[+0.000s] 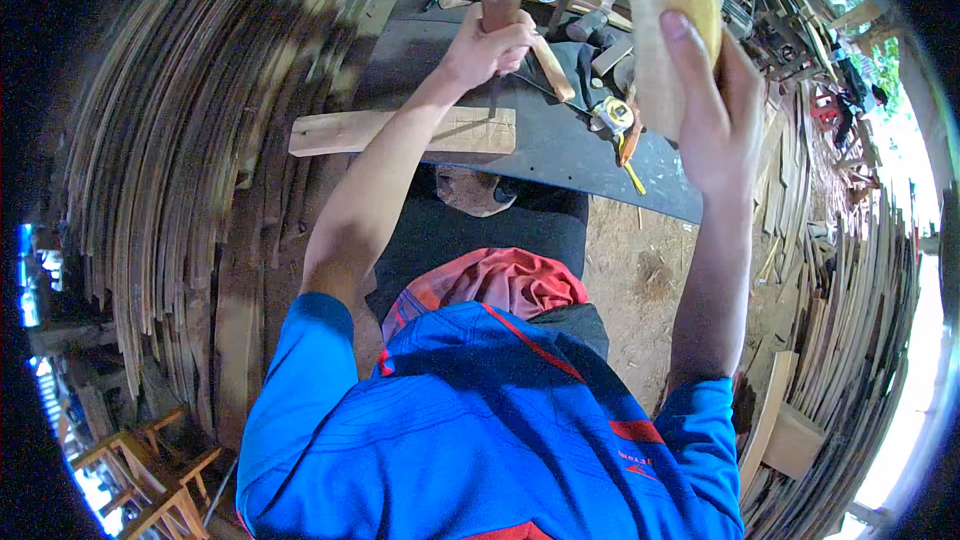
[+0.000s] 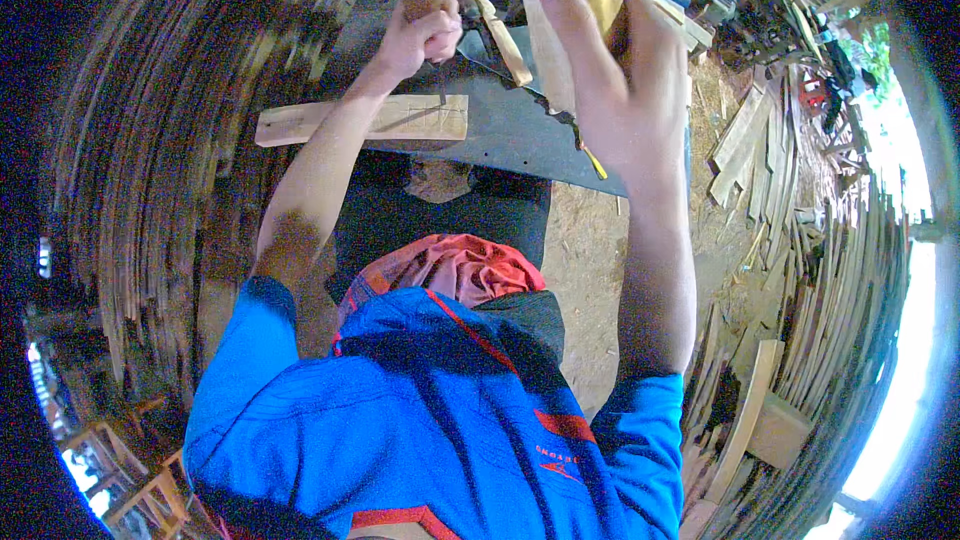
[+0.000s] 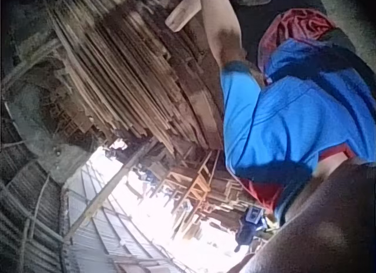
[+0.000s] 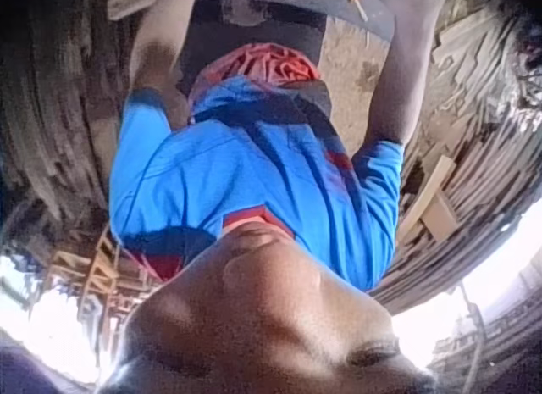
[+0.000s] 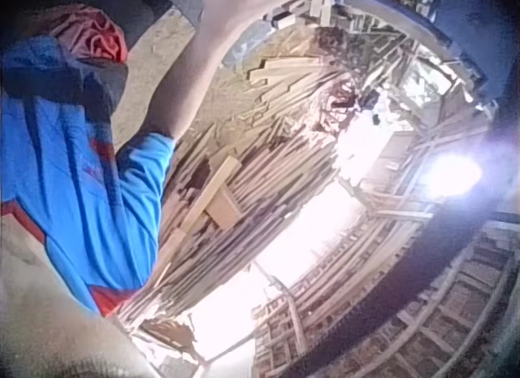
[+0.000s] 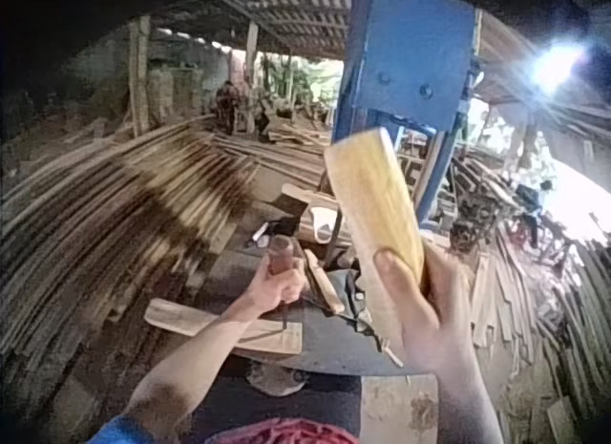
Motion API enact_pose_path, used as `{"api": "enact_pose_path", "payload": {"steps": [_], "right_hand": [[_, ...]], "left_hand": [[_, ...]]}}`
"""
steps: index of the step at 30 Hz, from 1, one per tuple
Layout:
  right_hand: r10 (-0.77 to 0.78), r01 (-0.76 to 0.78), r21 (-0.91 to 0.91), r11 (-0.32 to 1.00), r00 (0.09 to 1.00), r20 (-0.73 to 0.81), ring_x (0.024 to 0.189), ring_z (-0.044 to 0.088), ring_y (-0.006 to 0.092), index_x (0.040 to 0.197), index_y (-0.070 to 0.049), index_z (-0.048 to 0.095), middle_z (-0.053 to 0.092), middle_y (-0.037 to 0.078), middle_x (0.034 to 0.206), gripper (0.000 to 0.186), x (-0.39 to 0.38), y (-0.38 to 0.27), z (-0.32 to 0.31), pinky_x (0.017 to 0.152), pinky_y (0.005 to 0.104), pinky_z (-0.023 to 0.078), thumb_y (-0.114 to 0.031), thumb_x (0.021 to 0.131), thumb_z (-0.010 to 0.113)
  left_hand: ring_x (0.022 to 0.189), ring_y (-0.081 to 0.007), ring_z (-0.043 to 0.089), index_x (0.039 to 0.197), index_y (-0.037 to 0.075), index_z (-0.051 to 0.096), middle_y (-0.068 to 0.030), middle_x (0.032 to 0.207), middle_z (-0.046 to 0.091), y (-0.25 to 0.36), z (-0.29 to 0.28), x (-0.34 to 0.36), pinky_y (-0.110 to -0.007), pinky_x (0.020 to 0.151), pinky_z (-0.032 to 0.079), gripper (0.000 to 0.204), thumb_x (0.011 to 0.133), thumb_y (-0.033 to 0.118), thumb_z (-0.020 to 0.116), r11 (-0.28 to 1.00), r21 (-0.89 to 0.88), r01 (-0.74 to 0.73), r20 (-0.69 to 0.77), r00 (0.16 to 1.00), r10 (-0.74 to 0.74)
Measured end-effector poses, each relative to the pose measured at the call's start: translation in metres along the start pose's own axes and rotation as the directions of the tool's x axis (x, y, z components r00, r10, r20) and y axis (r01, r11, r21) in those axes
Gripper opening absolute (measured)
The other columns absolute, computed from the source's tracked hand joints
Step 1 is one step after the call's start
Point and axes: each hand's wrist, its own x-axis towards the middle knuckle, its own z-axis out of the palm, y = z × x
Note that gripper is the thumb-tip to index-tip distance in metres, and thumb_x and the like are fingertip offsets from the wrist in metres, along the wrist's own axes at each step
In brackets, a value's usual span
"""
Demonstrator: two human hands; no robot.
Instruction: Carving letters or patterns into a piece of wood using a chisel and a mallet.
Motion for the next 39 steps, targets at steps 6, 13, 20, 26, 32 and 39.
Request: {"api": "enact_pose_path", "payload": {"steps": [6, 13, 20, 26, 32, 39], "right_hand": [[0.077, -0.077, -0.003, 0.997, 0.997, 0.017, 0.062, 0.053, 0.0087, 0.098, 0.001, 0.067, 0.063, 0.005, 0.072, 0.041, -0.004, 0.007, 0.001, 0.059, 0.0274, 0.043, -0.040, 0.093, 0.064], [0.139, -0.137, -0.021, 0.990, 0.988, 0.070, 0.065, 0.055, 0.0080, 0.100, 0.000, 0.068, 0.063, 0.005, 0.072, 0.044, -0.010, 0.021, 0.004, 0.059, 0.0274, 0.044, -0.042, 0.093, 0.063], [0.155, -0.149, -0.066, 0.987, 0.983, 0.100, 0.069, 0.058, 0.0093, 0.102, 0.000, 0.067, 0.065, 0.005, 0.077, 0.043, -0.011, 0.021, 0.004, 0.064, 0.0279, 0.047, -0.042, 0.093, 0.064], [0.273, -0.271, -0.038, 0.962, 0.957, 0.094, 0.072, 0.059, 0.0107, 0.106, 0.002, 0.066, 0.066, 0.007, 0.079, 0.046, -0.027, 0.035, -0.006, 0.068, 0.0285, 0.048, -0.042, 0.092, 0.065], [0.572, -0.557, -0.130, 0.820, 0.798, 0.189, 0.066, 0.059, 0.0117, 0.103, 0.003, 0.066, 0.065, 0.008, 0.074, 0.049, -0.096, 0.130, 0.009, 0.061, 0.0304, 0.048, -0.045, 0.093, 0.063], [0.719, -0.689, -0.207, 0.694, 0.649, 0.250, 0.066, 0.063, 0.0191, 0.096, 0.004, 0.066, 0.064, 0.016, 0.070, 0.053, -0.170, 0.175, 0.042, 0.062, 0.0365, 0.048, -0.049, 0.093, 0.061]], "left_hand": [[0.043, -0.0110, 0.023, 0.059, 0.015, 0.031, 0.0035, 0.047, 0.025, 0.006, -0.038, -0.014, -0.028, 0.046, 0.023, 0.038, 0.090, 0.026, 0.050, 0.996, -0.091, -0.012, -0.081, 0.997, 0.005], [0.042, -0.0098, 0.022, 0.061, 0.015, 0.034, 0.0051, 0.048, 0.025, 0.010, -0.069, -0.026, -0.029, 0.045, 0.020, 0.029, 0.087, 0.020, 0.046, 0.964, -0.248, -0.095, -0.226, 0.973, 0.038], [0.044, -0.0095, 0.024, 0.062, 0.016, 0.036, 0.0054, 0.049, 0.024, 0.006, -0.045, 0.002, -0.028, 0.048, 0.024, 0.037, 0.094, 0.030, 0.050, 0.997, -0.076, 0.024, -0.188, 0.981, -0.038], [0.045, -0.0103, 0.031, 0.067, 0.013, 0.043, 0.0045, 0.053, 0.032, 0.054, -0.038, -0.030, -0.029, 0.049, 0.027, 0.031, 0.088, 0.023, 0.064, 0.944, -0.119, -0.307, -0.682, 0.717, 0.147], [0.045, -0.0105, 0.026, 0.064, 0.016, 0.037, 0.0049, 0.052, 0.028, 0.071, -0.042, -0.054, -0.030, 0.052, 0.028, 0.034, 0.087, 0.023, 0.061, 0.964, -0.042, -0.262, -0.731, 0.666, 0.149], [0.042, -0.0104, 0.034, 0.060, 0.011, 0.036, 0.0015, 0.049, 0.036, 0.041, -0.033, -0.027, -0.031, 0.044, 0.028, 0.038, 0.085, 0.012, 0.065, 0.952, 0.028, -0.306, -0.760, 0.612, 0.219]]}}
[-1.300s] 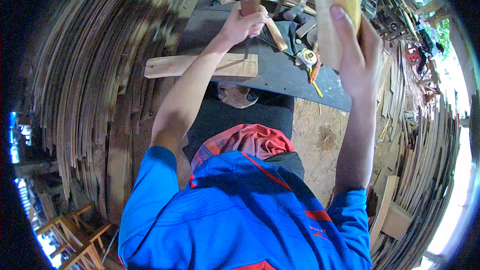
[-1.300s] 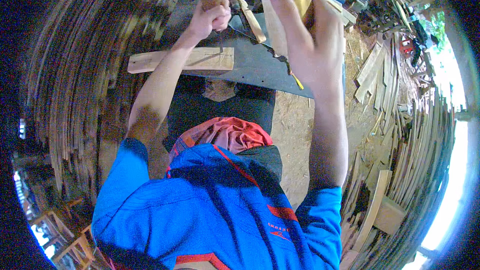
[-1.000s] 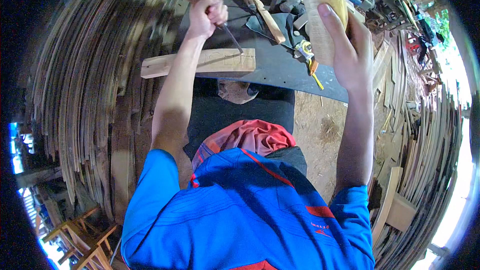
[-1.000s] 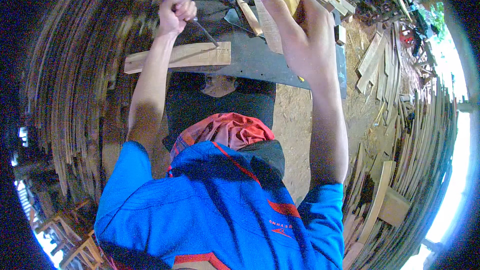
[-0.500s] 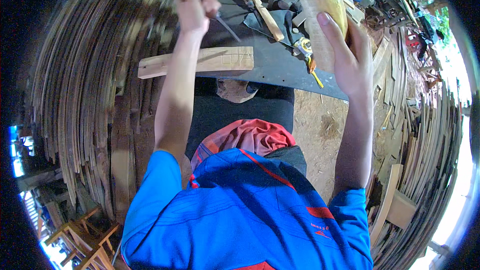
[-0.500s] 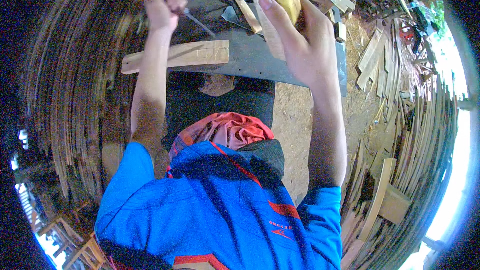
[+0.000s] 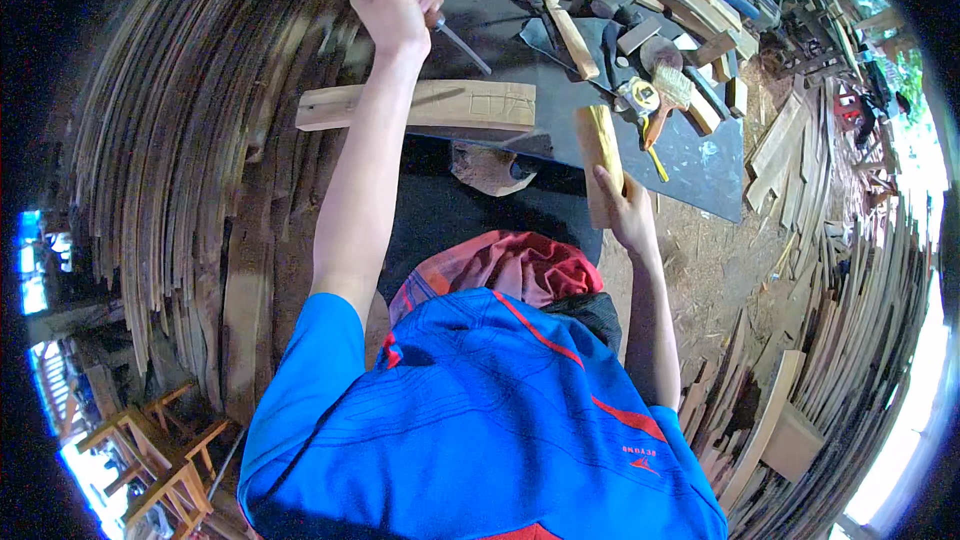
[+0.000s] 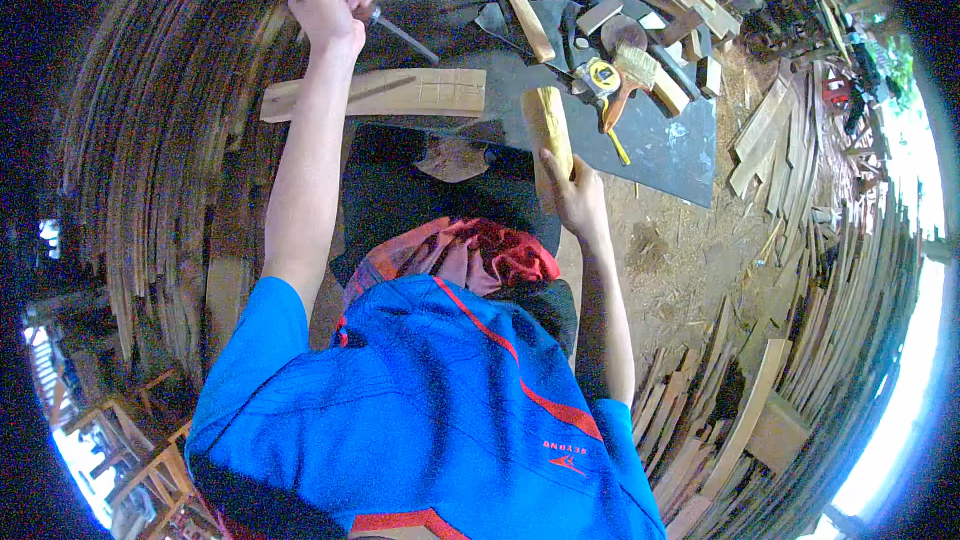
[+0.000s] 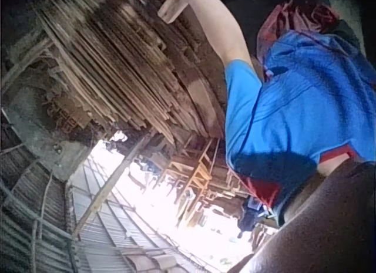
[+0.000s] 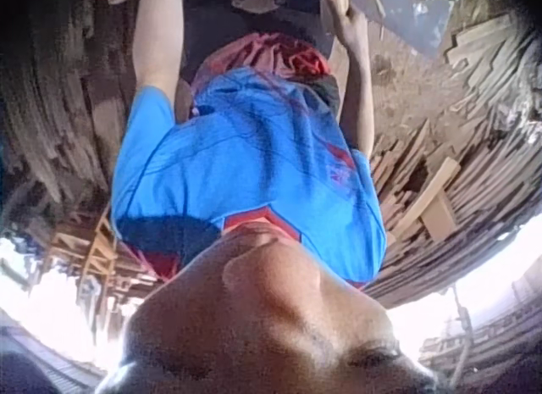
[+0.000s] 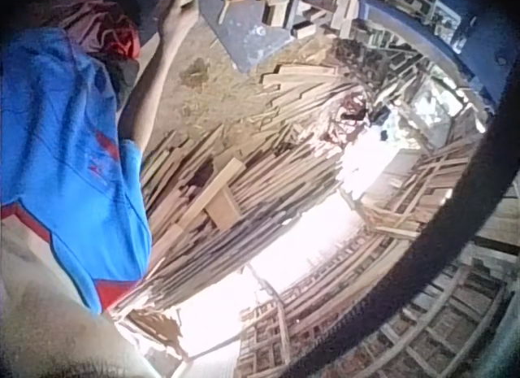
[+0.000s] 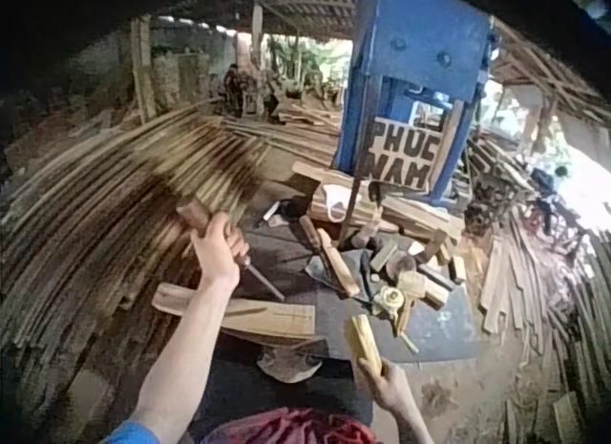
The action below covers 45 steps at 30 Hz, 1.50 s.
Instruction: Carving letters or patterns into a piece of wood using a chisel and a mallet.
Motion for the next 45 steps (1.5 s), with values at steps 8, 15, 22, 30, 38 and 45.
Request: {"api": "enact_pose_path", "payload": {"steps": [8, 15, 22, 30, 38, 45], "right_hand": [[-0.004, 0.004, 0.010, 1.000, 0.999, -0.033, 0.070, 0.069, 0.0301, 0.097, 0.005, 0.065, 0.066, 0.023, 0.075, 0.055, -0.008, 0.014, 0.000, 0.063, 0.0404, 0.050, -0.050, 0.093, 0.060], [-0.030, 0.030, -0.072, 0.997, 1.000, 0.001, 0.080, 0.069, 0.0369, 0.099, 0.007, 0.065, 0.066, 0.025, 0.077, 0.058, 0.004, 0.029, 0.002, 0.072, 0.0446, 0.050, -0.051, 0.093, 0.058], [-0.025, 0.025, -0.099, 0.995, 1.000, 0.000, 0.083, 0.068, 0.0412, 0.099, 0.008, 0.064, 0.067, 0.028, 0.081, 0.064, 0.022, 0.014, 0.008, 0.073, 0.0456, 0.050, -0.056, 0.092, 0.056], [-0.027, 0.028, -0.149, 0.988, 1.000, 0.012, 0.080, 0.068, 0.0427, 0.091, 0.008, 0.062, 0.065, 0.029, 0.077, 0.066, 0.031, 0.018, 0.010, 0.071, 0.0470, 0.051, -0.058, 0.092, 0.055], [-0.006, 0.011, -0.170, 0.985, 0.999, 0.033, 0.082, 0.068, 0.0421, 0.096, 0.007, 0.063, 0.067, 0.028, 0.080, 0.067, 0.035, 0.022, 0.006, 0.073, 0.0472, 0.051, -0.059, 0.092, 0.055], [-0.009, 0.015, -0.101, 0.995, 0.998, 0.054, 0.077, 0.070, 0.0390, 0.102, 0.007, 0.063, 0.068, 0.027, 0.081, 0.069, 0.033, 0.019, 0.007, 0.072, 0.0471, 0.053, -0.061, 0.091, 0.054]], "left_hand": [[0.047, -0.0101, 0.049, 0.081, 0.006, 0.049, -0.0014, 0.058, 0.051, -0.026, -0.004, -0.014, -0.026, 0.045, 0.041, 0.023, 0.090, 0.017, 0.068, 0.913, 0.323, -0.248, 0.071, 0.969, 0.238], [0.065, -0.0172, 0.067, 0.095, 0.001, 0.056, -0.0089, 0.082, 0.064, -0.016, -0.010, -0.010, -0.029, 0.052, 0.051, 0.020, 0.089, 0.011, 0.072, 0.917, 0.326, -0.230, 0.295, 0.946, 0.132], [0.043, -0.0112, 0.041, 0.073, 0.009, 0.044, 0.0030, 0.054, 0.036, -0.025, -0.006, -0.015, -0.030, 0.046, 0.036, 0.033, 0.091, 0.018, 0.071, 0.978, 0.210, 0.000, 0.095, 0.995, -0.020], [0.045, -0.0107, 0.049, 0.090, 0.004, 0.049, -0.0002, 0.058, 0.050, -0.032, -0.002, -0.017, -0.027, 0.045, 0.040, 0.023, 0.094, 0.018, 0.067, 0.879, 0.391, -0.273, 0.231, 0.954, 0.194], [0.049, -0.0097, 0.052, 0.100, 0.004, 0.049, -0.0005, 0.061, 0.053, -0.028, 0.018, -0.029, -0.026, 0.045, 0.041, 0.020, 0.097, 0.018, 0.062, 0.765, 0.563, -0.314, 0.262, 0.945, 0.196], [0.049, -0.0099, 0.058, 0.091, 0.001, 0.050, -0.0022, 0.063, 0.059, -0.036, 0.007, -0.030, -0.027, 0.050, 0.049, 0.023, 0.094, 0.016, 0.067, 0.772, 0.497, -0.396, 0.272, 0.916, 0.295]]}}
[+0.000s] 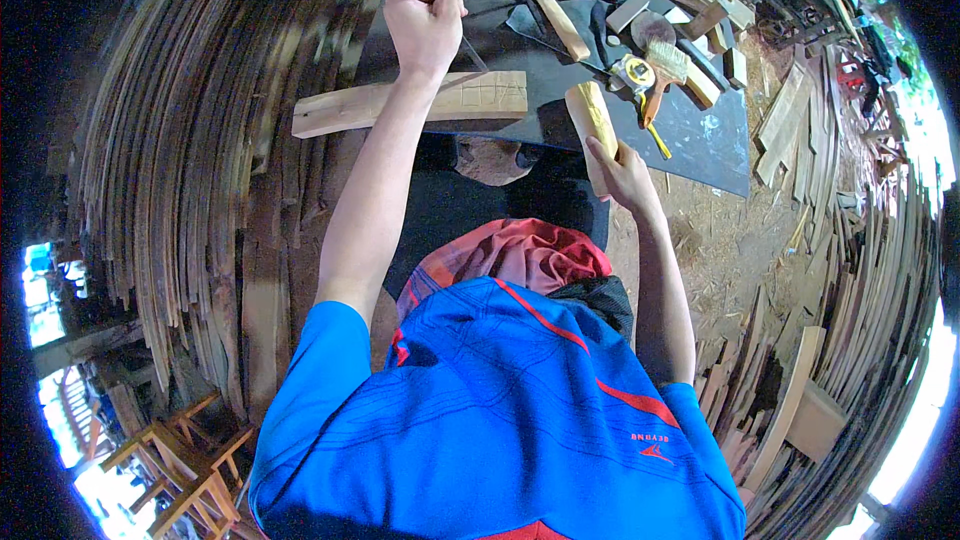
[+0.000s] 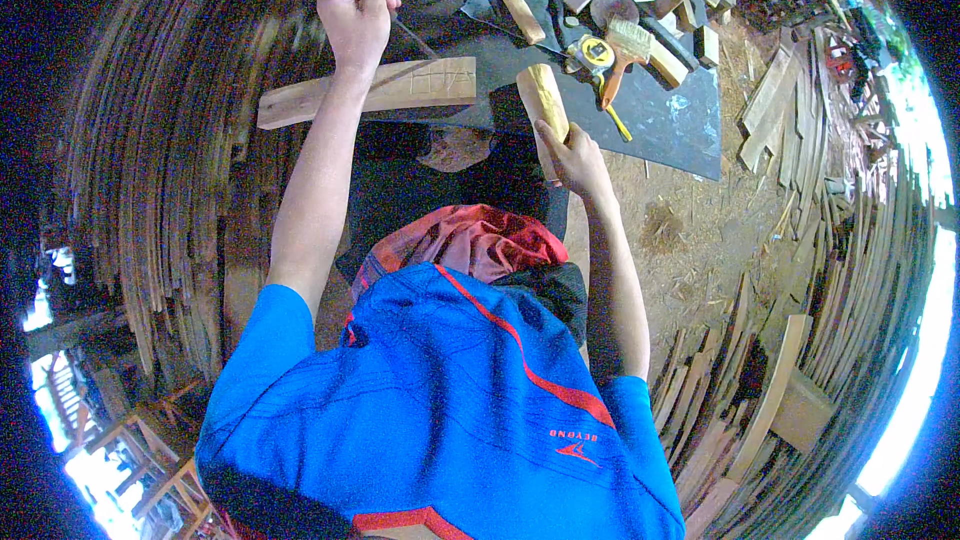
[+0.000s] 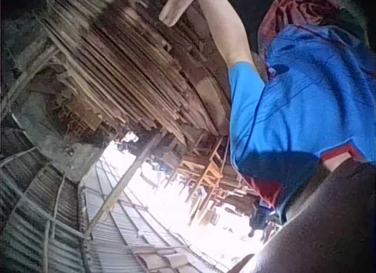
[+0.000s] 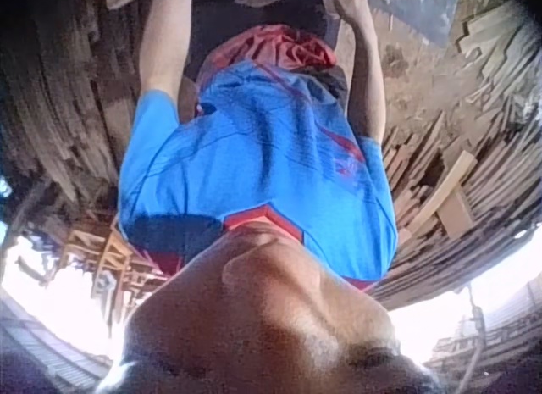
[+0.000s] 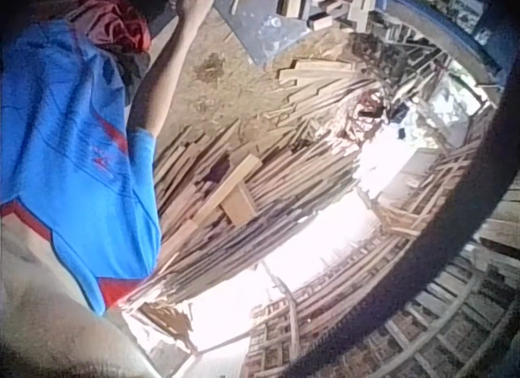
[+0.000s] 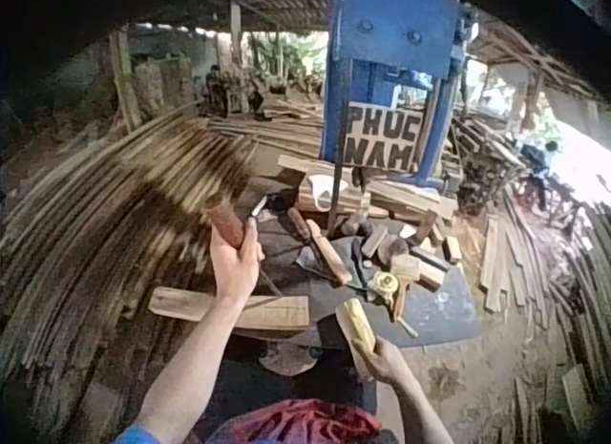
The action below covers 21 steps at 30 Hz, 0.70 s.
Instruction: Carving letters or patterns into a piece of wood using a chisel and a mallet.
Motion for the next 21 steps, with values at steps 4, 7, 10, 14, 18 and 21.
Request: {"api": "enact_pose_path", "payload": {"steps": [4, 7, 10, 14, 18, 21], "right_hand": [[-0.034, 0.034, -0.043, 0.999, 0.999, -0.005, 0.072, 0.071, 0.0363, 0.103, 0.007, 0.062, 0.068, 0.026, 0.080, 0.069, 0.002, 0.004, 0.000, 0.068, 0.0449, 0.054, -0.061, 0.092, 0.054], [-0.037, 0.036, -0.059, 0.998, 0.999, -0.017, 0.075, 0.071, 0.0374, 0.104, 0.007, 0.062, 0.068, 0.026, 0.080, 0.069, 0.004, 0.009, 0.001, 0.069, 0.0455, 0.054, -0.061, 0.092, 0.054], [-0.031, 0.031, -0.064, 0.997, 1.000, -0.003, 0.081, 0.070, 0.0406, 0.104, 0.007, 0.061, 0.068, 0.027, 0.084, 0.070, 0.001, 0.000, 0.001, 0.073, 0.0476, 0.053, -0.062, 0.091, 0.054], [0.004, -0.004, -0.097, 0.995, 1.000, 0.002, 0.088, 0.067, 0.0442, 0.103, 0.006, 0.062, 0.067, 0.029, 0.086, 0.070, 0.004, 0.007, -0.001, 0.077, 0.0498, 0.052, -0.062, 0.091, 0.054], [-0.034, 0.031, -0.111, 0.993, 0.999, -0.019, 0.088, 0.067, 0.0442, 0.099, 0.005, 0.064, 0.066, 0.030, 0.084, 0.067, 0.002, 0.000, -0.006, 0.077, 0.0501, 0.050, -0.061, 0.091, 0.055], [-0.096, 0.090, -0.102, 0.991, 0.994, -0.049, 0.087, 0.067, 0.0444, 0.098, 0.003, 0.066, 0.067, 0.029, 0.082, 0.064, -0.001, -0.016, -0.025, 0.076, 0.0491, 0.051, -0.059, 0.091, 0.056]], "left_hand": [[0.052, -0.0104, 0.057, 0.099, 0.003, 0.049, -0.0015, 0.064, 0.057, 0.007, 0.007, 0.001, -0.026, 0.048, 0.046, 0.020, 0.095, 0.016, 0.064, 0.999, 0.021, 0.045, -0.021, 0.999, -0.045], [0.047, -0.0104, 0.050, 0.099, 0.005, 0.050, 0.0003, 0.060, 0.052, 0.037, 0.023, 0.000, -0.026, 0.044, 0.040, 0.017, 0.097, 0.017, 0.062, 0.995, 0.049, 0.083, -0.092, 0.993, -0.079], [0.052, -0.0106, 0.055, 0.093, 0.005, 0.050, -0.0014, 0.062, 0.056, 0.010, 0.005, 0.003, -0.028, 0.049, 0.044, 0.017, 0.096, 0.015, 0.063, 0.998, 0.069, 0.014, -0.006, 1.000, -0.014], [0.066, -0.0114, 0.064, 0.089, 0.004, 0.050, -0.0051, 0.074, 0.065, 0.009, -0.001, 0.005, -0.029, 0.059, 0.051, 0.019, 0.095, 0.014, 0.065, 0.984, 0.149, -0.095, 0.196, 0.978, 0.065], [0.059, -0.0126, 0.061, 0.090, 0.006, 0.051, -0.0029, 0.070, 0.063, 0.004, 0.007, 0.011, -0.028, 0.054, 0.048, 0.018, 0.095, 0.017, 0.064, 0.954, -0.249, 0.169, 0.326, 0.942, -0.081], [0.050, -0.0108, 0.054, 0.091, 0.007, 0.051, 0.0000, 0.062, 0.056, -0.005, 0.007, 0.012, -0.029, 0.050, 0.045, 0.016, 0.095, 0.016, 0.064, 0.941, -0.254, 0.226, 0.362, 0.924, -0.124]]}}
